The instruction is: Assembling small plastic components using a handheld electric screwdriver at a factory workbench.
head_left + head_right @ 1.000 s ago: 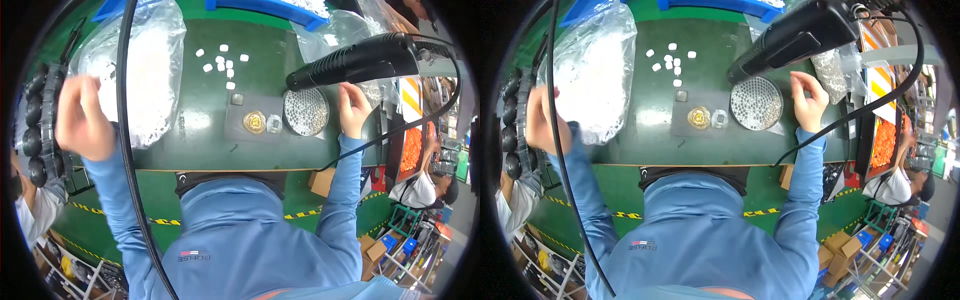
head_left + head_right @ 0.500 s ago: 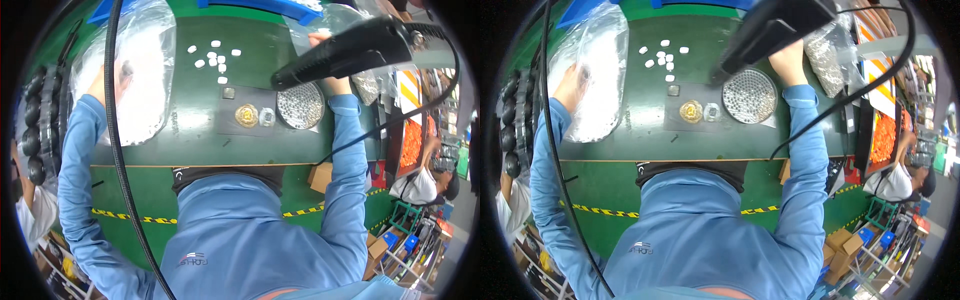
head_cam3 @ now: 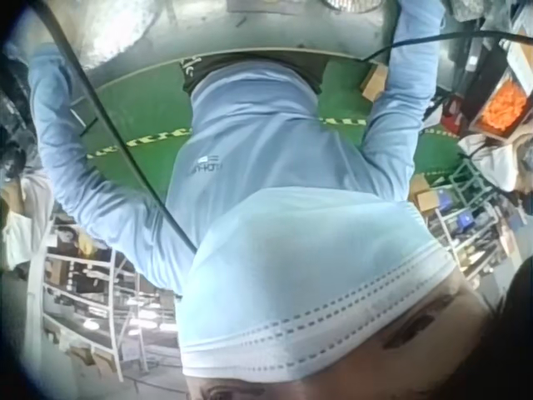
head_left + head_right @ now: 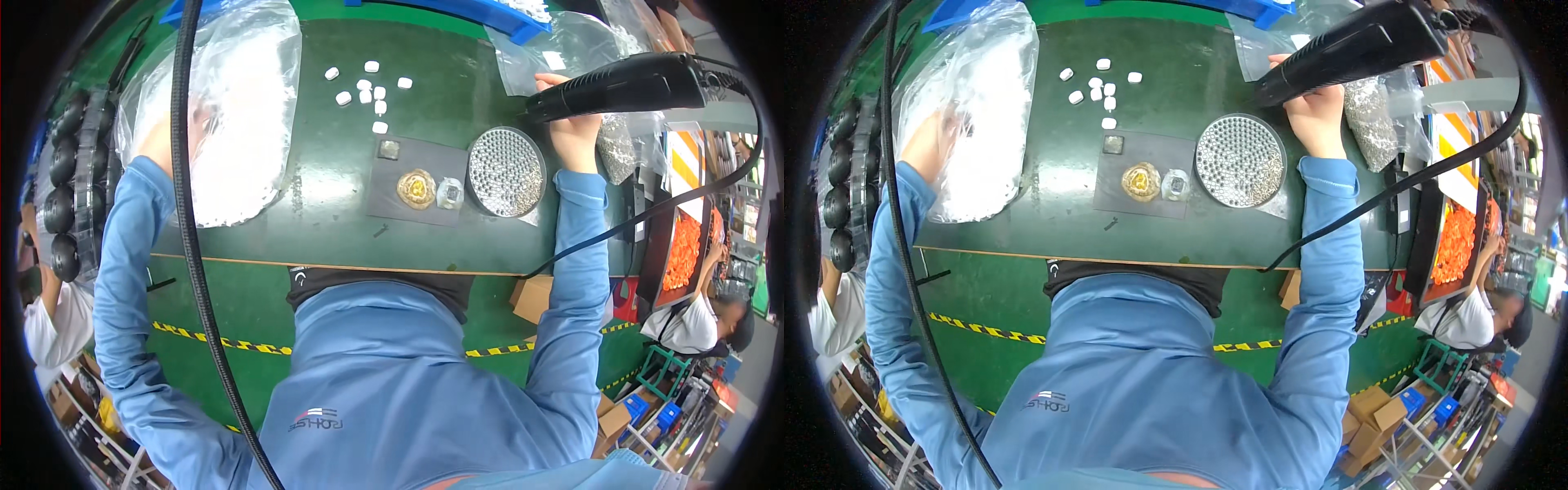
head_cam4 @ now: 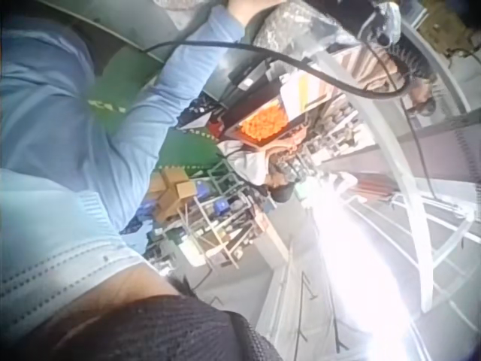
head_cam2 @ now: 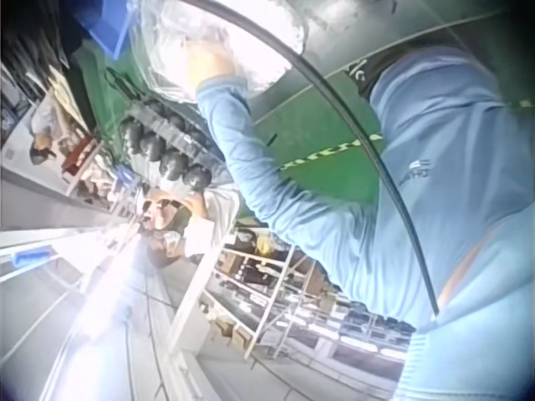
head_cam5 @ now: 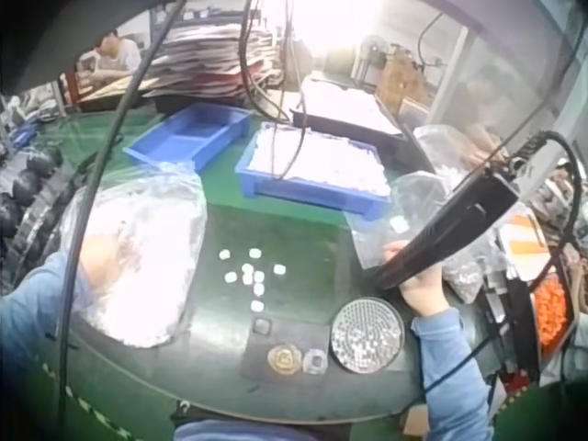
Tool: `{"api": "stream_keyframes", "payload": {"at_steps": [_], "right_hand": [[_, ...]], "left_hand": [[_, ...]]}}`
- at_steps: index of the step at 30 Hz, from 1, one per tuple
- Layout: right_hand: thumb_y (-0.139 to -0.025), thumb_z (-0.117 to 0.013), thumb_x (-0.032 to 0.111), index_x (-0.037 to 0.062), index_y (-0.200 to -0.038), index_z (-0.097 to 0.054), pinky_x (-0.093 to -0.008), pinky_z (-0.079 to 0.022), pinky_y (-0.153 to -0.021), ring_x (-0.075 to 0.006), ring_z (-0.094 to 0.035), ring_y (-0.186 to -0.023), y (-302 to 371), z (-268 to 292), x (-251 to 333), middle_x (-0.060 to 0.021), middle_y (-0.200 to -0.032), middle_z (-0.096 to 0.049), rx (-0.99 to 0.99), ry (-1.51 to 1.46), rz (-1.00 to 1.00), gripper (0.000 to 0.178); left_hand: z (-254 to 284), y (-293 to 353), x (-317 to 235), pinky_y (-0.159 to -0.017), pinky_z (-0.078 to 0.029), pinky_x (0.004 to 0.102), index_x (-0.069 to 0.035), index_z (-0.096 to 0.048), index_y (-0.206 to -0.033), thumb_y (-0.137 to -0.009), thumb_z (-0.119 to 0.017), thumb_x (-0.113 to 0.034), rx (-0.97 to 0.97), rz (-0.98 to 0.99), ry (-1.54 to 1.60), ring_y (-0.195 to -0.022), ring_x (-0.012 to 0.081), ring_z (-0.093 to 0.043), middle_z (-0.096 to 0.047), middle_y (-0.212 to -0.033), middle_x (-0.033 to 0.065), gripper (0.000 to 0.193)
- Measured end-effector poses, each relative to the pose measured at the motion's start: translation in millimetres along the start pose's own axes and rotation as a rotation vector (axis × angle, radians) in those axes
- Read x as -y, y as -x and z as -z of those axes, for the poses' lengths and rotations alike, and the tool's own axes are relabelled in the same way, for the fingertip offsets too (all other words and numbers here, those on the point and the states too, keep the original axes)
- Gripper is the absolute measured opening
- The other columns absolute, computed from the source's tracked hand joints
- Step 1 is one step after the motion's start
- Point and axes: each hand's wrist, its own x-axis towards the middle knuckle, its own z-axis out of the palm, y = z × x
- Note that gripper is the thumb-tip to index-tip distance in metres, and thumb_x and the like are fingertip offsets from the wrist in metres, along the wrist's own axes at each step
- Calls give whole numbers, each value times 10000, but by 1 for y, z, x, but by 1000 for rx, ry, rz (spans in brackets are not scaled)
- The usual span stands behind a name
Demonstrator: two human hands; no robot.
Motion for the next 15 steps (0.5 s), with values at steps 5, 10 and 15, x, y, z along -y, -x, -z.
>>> {"api": "stream_keyframes", "payload": {"at_steps": [5, 10, 15], "right_hand": [[-825, -620, -114, -27, -1056, -690, -311, -539, -888, -169, -683, -980, 4, 10, -10, -106, -1060, -745, 37, -55, -146, 257], [-906, -718, 48, 13, -1032, -748, -280, -505, -792, -115, -652, -843, -1, 15, -20, -42, -918, -737, 18, 167, 133, 134], [-790, -742, 43, -11, -898, -725, -249, -507, -611, -84, -630, -653, 7, 18, -31, -57, -724, -705, -50, 218, 111, 122]], "left_hand": [[18, -12, 38, -609, -401, 261, 4, -605, -953, -1059, -532, -280, -332, -12, 811, -704, 111, -542, -580, -810, 36, 312], [79, -7, -36, -611, -320, 261, -27, -556, -950, -1105, -377, -299, -582, -352, 1236, -658, 83, -395, -457, -763, -2, 360], [46, -79, -153, -779, -494, 328, -11, -643, -1214, -1026, -581, -250, -477, -812, 629, -870, 208, -622, -687, -1015, 93, 310]]}}
